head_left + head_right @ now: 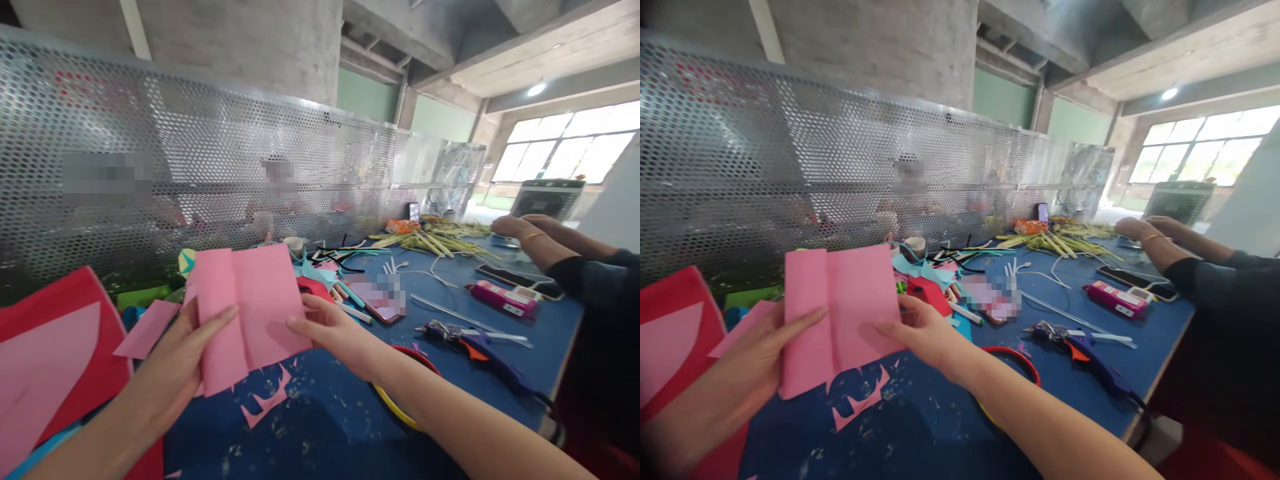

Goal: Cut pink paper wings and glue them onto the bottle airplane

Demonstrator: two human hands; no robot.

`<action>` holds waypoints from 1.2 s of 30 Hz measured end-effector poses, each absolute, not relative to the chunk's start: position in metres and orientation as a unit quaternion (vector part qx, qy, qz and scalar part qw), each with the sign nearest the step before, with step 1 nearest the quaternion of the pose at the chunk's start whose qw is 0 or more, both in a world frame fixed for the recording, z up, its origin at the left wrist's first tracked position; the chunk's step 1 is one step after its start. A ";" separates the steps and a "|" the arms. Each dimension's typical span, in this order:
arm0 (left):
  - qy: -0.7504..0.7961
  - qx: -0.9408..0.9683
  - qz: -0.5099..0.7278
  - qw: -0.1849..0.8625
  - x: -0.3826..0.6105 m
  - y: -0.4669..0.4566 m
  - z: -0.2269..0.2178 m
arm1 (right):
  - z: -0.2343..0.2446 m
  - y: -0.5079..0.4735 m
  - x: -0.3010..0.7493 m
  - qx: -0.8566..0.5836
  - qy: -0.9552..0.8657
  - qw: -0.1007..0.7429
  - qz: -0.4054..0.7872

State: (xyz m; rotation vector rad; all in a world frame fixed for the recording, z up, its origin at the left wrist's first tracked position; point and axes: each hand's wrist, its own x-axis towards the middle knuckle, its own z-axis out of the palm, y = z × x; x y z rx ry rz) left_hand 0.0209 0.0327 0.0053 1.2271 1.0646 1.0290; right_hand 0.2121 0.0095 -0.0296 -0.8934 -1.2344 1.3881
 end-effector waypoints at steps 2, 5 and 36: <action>0.433 0.505 0.464 0.584 0.022 0.029 0.004 | -0.036 0.006 0.207 -0.361 -0.537 0.525 0.554; 0.375 0.508 0.464 0.622 0.022 0.026 -0.001 | -0.043 0.003 0.203 -0.380 -0.580 0.543 0.474; 0.392 0.552 0.427 0.600 0.019 0.023 -0.014 | -0.049 -0.012 0.199 -0.444 -0.676 0.516 0.282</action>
